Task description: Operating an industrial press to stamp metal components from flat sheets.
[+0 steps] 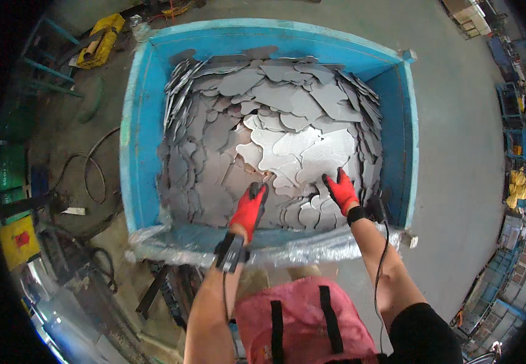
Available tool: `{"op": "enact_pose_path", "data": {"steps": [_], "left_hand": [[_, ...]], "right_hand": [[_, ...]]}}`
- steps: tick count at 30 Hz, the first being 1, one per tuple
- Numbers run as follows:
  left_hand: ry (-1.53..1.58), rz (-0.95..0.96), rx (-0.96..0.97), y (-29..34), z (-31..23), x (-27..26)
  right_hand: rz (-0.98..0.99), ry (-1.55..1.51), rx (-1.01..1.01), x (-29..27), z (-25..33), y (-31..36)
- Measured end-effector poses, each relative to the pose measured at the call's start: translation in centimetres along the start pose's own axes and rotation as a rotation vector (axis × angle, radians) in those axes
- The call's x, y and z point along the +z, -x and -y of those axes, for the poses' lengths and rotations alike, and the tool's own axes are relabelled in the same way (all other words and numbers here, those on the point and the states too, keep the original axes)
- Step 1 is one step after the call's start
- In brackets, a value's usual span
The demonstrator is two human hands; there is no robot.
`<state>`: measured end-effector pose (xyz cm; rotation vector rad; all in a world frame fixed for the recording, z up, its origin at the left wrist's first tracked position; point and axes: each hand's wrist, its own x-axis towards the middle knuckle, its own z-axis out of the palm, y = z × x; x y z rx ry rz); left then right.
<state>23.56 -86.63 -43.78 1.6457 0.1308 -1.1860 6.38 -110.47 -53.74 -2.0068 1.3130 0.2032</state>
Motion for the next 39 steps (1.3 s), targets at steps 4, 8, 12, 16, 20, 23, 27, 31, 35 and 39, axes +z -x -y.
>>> {"op": "enact_pose_path", "data": {"steps": [4,8,12,16,20,23,27,31,35,39], "left_hand": [[-0.036,-0.285,0.079,-11.5,1.4,5.3],[-0.411,-0.493,0.113,-15.3,3.9,8.5],[0.297,-0.240,-0.114,-15.1,6.2,7.8],[0.645,-0.008,-0.229,-14.9,7.1,7.8],[0.113,0.117,0.204,-15.2,6.4,8.1],[0.082,-0.006,-0.059,-14.8,5.8,8.5],[0.423,0.248,0.243,-13.5,5.7,10.4],[0.550,0.217,-0.287,-13.5,5.0,11.0],[0.598,0.189,-0.346,-14.9,6.3,10.3],[0.321,0.208,0.033,-15.8,10.1,9.1]], "right_hand": [[-0.305,0.332,-0.073,0.9,0.0,-5.2],[-0.436,0.527,0.143,5.6,0.6,-5.9],[-0.625,0.493,0.018,7.2,0.6,-5.7],[-0.528,0.460,0.067,5.9,0.9,-5.4],[-0.484,0.406,0.014,5.0,1.8,-4.9],[-0.505,0.395,0.012,5.0,2.0,-4.6],[-0.496,0.283,-0.117,5.6,2.2,-4.4],[-0.457,0.240,-0.133,5.1,2.7,-4.1],[-0.114,0.255,-0.263,1.7,0.9,-4.5],[-0.525,0.296,-0.141,-1.8,-3.9,-7.6]]}}
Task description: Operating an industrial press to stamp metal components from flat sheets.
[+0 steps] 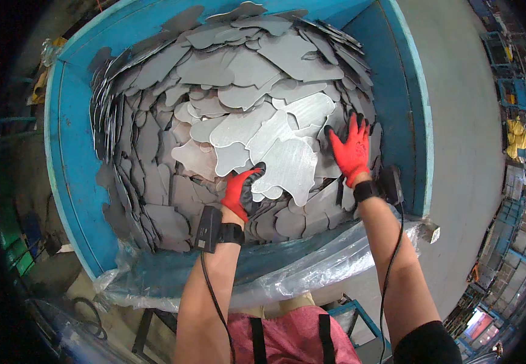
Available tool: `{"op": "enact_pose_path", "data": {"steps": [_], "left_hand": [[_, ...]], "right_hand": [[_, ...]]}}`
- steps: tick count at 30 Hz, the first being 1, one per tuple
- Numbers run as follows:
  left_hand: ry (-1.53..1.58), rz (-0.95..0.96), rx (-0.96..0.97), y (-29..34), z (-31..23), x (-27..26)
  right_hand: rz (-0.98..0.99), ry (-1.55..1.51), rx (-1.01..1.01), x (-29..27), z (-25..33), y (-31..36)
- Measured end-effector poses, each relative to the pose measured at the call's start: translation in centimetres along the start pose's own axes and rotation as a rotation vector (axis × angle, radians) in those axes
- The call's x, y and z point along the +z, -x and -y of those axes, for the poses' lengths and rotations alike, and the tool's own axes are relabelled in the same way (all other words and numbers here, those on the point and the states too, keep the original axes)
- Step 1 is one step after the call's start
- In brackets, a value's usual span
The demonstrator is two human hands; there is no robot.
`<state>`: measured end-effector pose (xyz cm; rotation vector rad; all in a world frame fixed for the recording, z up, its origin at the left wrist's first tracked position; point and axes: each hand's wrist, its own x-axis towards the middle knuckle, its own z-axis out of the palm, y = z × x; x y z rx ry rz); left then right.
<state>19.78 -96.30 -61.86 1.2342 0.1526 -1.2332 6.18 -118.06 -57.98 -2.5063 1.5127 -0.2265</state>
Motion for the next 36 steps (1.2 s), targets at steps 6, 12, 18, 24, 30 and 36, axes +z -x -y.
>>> {"op": "enact_pose_path", "data": {"steps": [6,12,18,24,30,36], "left_hand": [[-0.106,0.083,0.181,1.3,1.3,-1.7],[0.209,-0.029,-0.196,5.3,-0.8,-5.9],[0.257,-0.007,-0.128,4.4,-0.9,-7.1],[0.223,0.042,-0.010,1.4,-2.5,-4.0],[-0.393,-0.038,0.317,3.7,-2.7,-3.9],[-0.077,-0.134,0.168,11.7,-5.7,-4.2]], "right_hand": [[0.056,0.147,-0.087,4.2,2.6,4.0],[0.373,0.027,-0.275,-0.2,10.5,8.7],[0.068,0.124,-0.308,1.0,7.7,4.5],[0.106,0.007,-0.115,3.4,9.9,5.7],[0.334,-0.207,-0.037,0.8,11.2,6.2],[0.625,-0.788,0.230,-2.5,10.5,8.9]]}}
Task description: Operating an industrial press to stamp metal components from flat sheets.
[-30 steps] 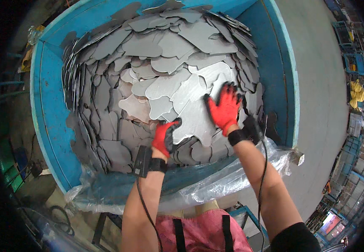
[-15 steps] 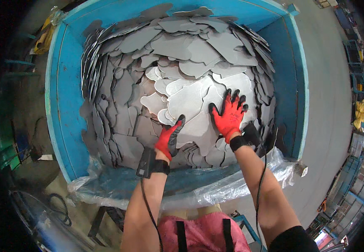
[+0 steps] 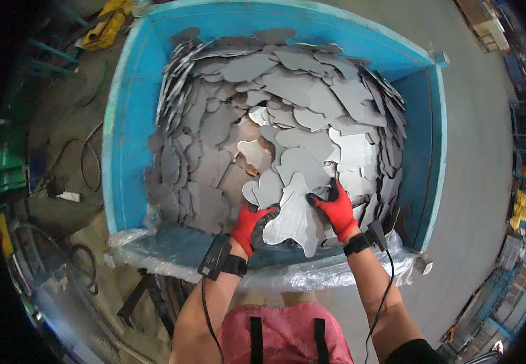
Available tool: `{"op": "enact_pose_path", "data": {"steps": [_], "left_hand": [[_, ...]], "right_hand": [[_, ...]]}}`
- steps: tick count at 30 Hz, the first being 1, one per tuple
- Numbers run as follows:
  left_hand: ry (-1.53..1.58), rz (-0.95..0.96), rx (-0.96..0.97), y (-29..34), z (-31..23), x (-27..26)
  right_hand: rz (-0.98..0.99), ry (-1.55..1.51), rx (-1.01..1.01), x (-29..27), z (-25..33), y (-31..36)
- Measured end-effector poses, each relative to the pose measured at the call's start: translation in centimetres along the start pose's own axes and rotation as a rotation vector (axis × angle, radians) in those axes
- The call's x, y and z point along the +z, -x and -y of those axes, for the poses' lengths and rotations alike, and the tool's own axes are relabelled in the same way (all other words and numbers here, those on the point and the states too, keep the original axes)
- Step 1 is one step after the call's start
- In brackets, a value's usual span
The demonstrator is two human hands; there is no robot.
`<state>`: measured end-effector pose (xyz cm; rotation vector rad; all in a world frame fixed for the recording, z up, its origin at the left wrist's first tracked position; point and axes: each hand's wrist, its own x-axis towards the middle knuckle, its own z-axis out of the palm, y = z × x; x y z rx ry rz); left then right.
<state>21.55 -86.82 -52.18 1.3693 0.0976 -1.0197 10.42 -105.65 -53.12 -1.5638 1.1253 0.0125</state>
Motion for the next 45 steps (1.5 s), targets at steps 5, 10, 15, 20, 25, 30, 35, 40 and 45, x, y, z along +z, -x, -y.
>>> {"op": "enact_pose_path", "data": {"steps": [5,10,15,20,25,30,35,40,45], "left_hand": [[0.003,-0.066,-0.111,6.8,-5.2,-0.6],[0.306,-0.024,0.043,14.7,-8.7,-0.3],[0.225,-0.483,0.032,26.6,-12.5,-0.6],[0.639,-0.428,0.238,38.2,-15.7,-3.8],[0.948,-0.652,0.722,48.1,-15.1,-8.7],[0.611,-1.159,0.958,56.5,-10.7,-16.2],[-0.750,-1.567,0.907,66.9,-7.4,-25.4],[0.418,-1.634,0.675,70.6,-8.9,-34.8],[-0.647,-2.099,-0.088,67.7,-7.5,-35.2]], "right_hand": [[-0.037,-0.107,-0.230,0.4,5.2,5.5],[0.033,0.130,-0.485,-1.8,14.6,11.4],[0.346,0.271,-0.661,0.6,26.3,20.7],[0.688,0.313,-0.907,7.4,33.8,29.3],[0.979,0.523,-1.117,19.4,38.0,39.3],[1.375,0.444,-1.195,32.3,37.0,50.8],[1.521,0.703,-1.237,44.4,34.8,61.1],[0.917,0.931,-1.750,48.9,32.6,67.4],[0.826,0.986,-2.007,48.8,30.5,65.8]]}}
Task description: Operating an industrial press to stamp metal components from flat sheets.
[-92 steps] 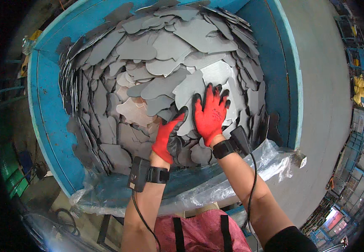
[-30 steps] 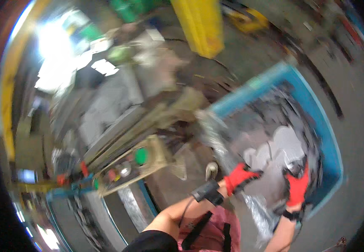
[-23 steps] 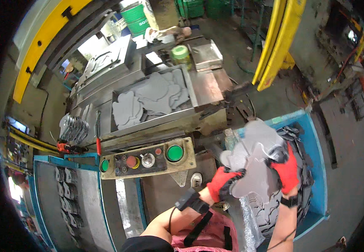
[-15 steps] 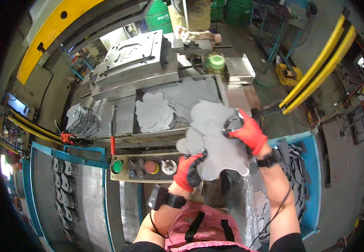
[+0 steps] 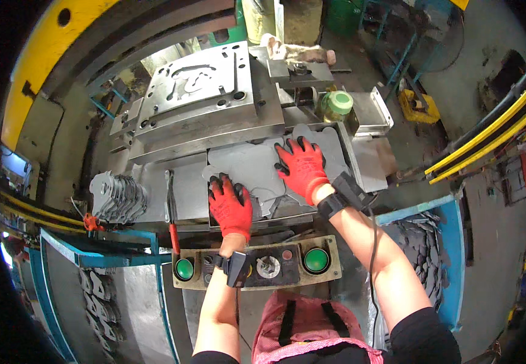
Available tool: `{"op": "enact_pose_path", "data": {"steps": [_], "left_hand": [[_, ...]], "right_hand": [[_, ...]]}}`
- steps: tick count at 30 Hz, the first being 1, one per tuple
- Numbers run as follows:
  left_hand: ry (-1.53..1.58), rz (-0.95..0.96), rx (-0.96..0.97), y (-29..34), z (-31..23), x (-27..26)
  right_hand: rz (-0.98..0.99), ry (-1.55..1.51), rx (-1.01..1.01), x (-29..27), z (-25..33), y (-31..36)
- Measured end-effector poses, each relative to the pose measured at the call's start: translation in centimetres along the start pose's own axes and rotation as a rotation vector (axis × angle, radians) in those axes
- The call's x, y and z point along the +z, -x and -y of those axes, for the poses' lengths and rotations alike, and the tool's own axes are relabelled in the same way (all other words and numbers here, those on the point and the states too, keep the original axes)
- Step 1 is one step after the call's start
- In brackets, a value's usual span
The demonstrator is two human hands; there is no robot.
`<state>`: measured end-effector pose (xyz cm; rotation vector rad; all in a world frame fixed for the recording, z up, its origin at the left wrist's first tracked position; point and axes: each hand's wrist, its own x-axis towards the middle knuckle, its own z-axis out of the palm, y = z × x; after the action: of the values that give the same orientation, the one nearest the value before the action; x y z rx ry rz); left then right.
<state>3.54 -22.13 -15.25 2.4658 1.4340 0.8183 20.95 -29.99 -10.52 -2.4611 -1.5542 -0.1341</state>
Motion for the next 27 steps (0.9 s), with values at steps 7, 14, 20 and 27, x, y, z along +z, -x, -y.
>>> {"op": "enact_pose_path", "data": {"steps": [7,14,20,27], "left_hand": [[0.221,0.224,0.002,1.0,0.3,-1.1],[0.040,-0.117,0.616,1.3,-11.2,-4.0],[0.822,0.394,0.651,11.7,-24.8,1.9],[0.387,0.799,1.123,25.9,-35.3,13.7]], "right_hand": [[-0.439,-0.294,0.156,-1.0,-5.2,9.6],[-0.549,-0.303,0.909,-0.2,-14.0,26.6],[-0.648,-0.583,1.271,3.0,-19.1,42.3],[-0.691,-1.270,1.508,3.8,-25.7,53.9]]}}
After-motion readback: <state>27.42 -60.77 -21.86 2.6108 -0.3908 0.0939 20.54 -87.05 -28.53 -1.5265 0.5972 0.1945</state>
